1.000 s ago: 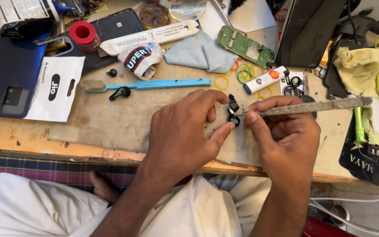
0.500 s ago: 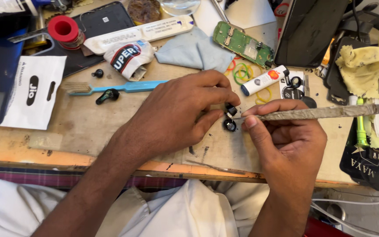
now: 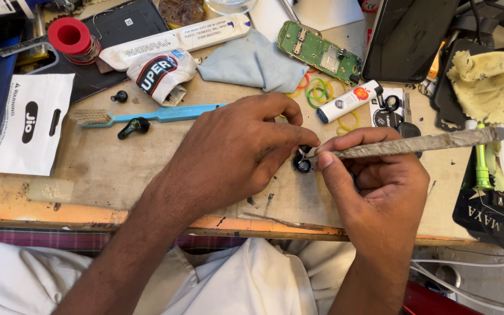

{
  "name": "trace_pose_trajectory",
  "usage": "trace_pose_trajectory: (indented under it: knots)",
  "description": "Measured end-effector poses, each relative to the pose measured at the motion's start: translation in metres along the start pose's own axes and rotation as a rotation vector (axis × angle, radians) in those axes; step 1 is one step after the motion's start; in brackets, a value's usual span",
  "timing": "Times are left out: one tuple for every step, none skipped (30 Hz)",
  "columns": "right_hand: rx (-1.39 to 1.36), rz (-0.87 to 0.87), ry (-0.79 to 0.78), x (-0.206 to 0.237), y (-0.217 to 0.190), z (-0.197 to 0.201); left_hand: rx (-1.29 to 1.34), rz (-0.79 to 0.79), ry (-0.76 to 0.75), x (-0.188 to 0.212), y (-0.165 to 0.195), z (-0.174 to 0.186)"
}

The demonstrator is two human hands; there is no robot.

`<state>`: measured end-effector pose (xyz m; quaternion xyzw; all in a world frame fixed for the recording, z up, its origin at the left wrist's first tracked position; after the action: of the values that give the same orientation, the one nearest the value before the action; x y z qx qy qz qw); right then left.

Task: The person pries open the shell of a wireless earbud using a small blade, then uses a soldering iron to solder a wire contact on the opened earbud while holding it steady with a probe. The person works over a cluttered electronics repair workbench.

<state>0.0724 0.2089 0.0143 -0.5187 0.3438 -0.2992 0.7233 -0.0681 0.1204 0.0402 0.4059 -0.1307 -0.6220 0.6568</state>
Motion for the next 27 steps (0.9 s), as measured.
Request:
trace_pose_trajectory:
  knots:
    - [0.015, 0.004, -0.002, 0.0, -0.0002, -0.0002, 0.005, 0.0, 0.002, 0.0003, -0.0006, -0.0003]
    - [0.023, -0.001, 0.0, 0.0001, 0.0003, 0.0, 0.01, 0.002, 0.004, 0.0005, -0.001, -0.0008]
    - [0.03, -0.005, 0.002, 0.0, 0.0008, 0.0002, 0.007, -0.003, 0.01, 0.0007, -0.0008, -0.0003]
    - [0.038, -0.009, 0.005, 0.0, 0.0012, 0.0005, 0.006, -0.009, 0.015, 0.0005, -0.0002, -0.0001]
    - [0.022, -0.006, 0.003, 0.0, 0.0009, 0.0004, 0.005, -0.012, 0.02, 0.0004, 0.0003, 0.0004]
    - [0.006, -0.003, 0.0, 0.0, 0.0006, 0.0002, 0.005, -0.012, 0.018, 0.0004, 0.0007, 0.0003]
    - [-0.01, 0.001, -0.001, 0.0, 0.0001, 0.0001, 0.004, -0.013, 0.017, 0.0, 0.0011, 0.0004]
    - [-0.008, 0.002, -0.001, 0.0001, -0.0001, 0.0001, 0.005, -0.012, 0.016, 0.0, 0.0015, 0.0002]
    - [-0.007, 0.004, 0.0, 0.0001, -0.0004, 0.0001, 0.009, -0.009, 0.016, -0.0003, 0.0014, 0.0004]
    - [-0.005, 0.006, 0.0, 0.0002, -0.0008, 0.0001, 0.013, -0.006, 0.016, -0.0003, 0.0015, 0.0002]
    - [0.011, 0.001, 0.006, 0.0003, -0.0006, 0.0006, 0.017, -0.006, 0.018, -0.0005, 0.0013, 0.0003]
    - [0.026, -0.006, 0.01, 0.0004, -0.0003, 0.0009, 0.019, 0.003, 0.016, -0.0006, 0.0005, -0.0002]
    - [0.04, -0.013, 0.015, 0.0005, -0.0001, 0.0013, 0.019, 0.011, 0.013, -0.0004, -0.0005, -0.0004]
    - [0.031, -0.015, 0.02, 0.0006, -0.0002, 0.0016, 0.019, 0.021, 0.01, -0.0002, -0.0014, -0.0007]
    - [0.023, -0.018, 0.025, 0.0006, -0.0004, 0.002, 0.018, 0.024, 0.01, -0.0001, -0.0018, -0.0008]
    - [0.016, -0.021, 0.029, 0.0007, -0.0004, 0.0023, 0.019, 0.026, 0.009, 0.0001, -0.0019, -0.0008]
    - [0.029, -0.023, 0.032, 0.0007, -0.0006, 0.0025, 0.019, 0.027, 0.01, 0.0001, -0.002, -0.0007]
    - [0.042, -0.027, 0.034, 0.0007, -0.0006, 0.0027, 0.018, 0.017, 0.017, 0.0001, -0.0008, -0.0001]
    - [0.055, -0.03, 0.037, 0.0007, -0.0006, 0.0028, 0.017, 0.008, 0.025, 0.0002, 0.0005, 0.0008]
    - [0.049, -0.027, 0.036, 0.0007, -0.001, 0.0026, 0.015, -0.003, 0.033, 0.0002, 0.0016, 0.0016]
    - [0.043, -0.026, 0.034, 0.0006, -0.0013, 0.0023, 0.018, 0.0, 0.03, 0.0002, 0.0017, 0.0014]
    - [0.036, -0.025, 0.031, 0.0006, -0.0015, 0.0018, 0.019, 0.003, 0.027, 0.0002, 0.0017, 0.0012]
    - [0.031, -0.025, 0.032, 0.0005, -0.0015, 0.0018, 0.021, 0.006, 0.024, 0.0003, 0.0015, 0.001]
    - [0.027, -0.025, 0.033, 0.0005, -0.0015, 0.0017, 0.021, 0.009, 0.023, 0.0003, 0.0012, 0.0008]
    - [0.024, -0.025, 0.034, 0.0005, -0.0014, 0.0017, 0.021, 0.011, 0.022, 0.0005, 0.0007, 0.0006]
    - [0.028, -0.021, 0.03, 0.0004, -0.0018, 0.0013, 0.021, 0.013, 0.021, 0.0005, 0.0004, 0.0003]
    - [0.032, -0.016, 0.026, 0.0004, -0.0022, 0.001, 0.021, 0.012, 0.022, 0.0006, 0.0, 0.0]
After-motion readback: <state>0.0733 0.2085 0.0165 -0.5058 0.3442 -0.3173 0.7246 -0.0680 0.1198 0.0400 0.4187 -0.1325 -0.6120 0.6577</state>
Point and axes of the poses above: each hand's wrist, its own x-axis away from the middle knuckle, its own z-axis out of the back of the hand, y = z × x, the point moved 9 cm from there along -x, towards the middle knuckle, and after that the axes turned 7 degrees about x, right-handed, at the moved point
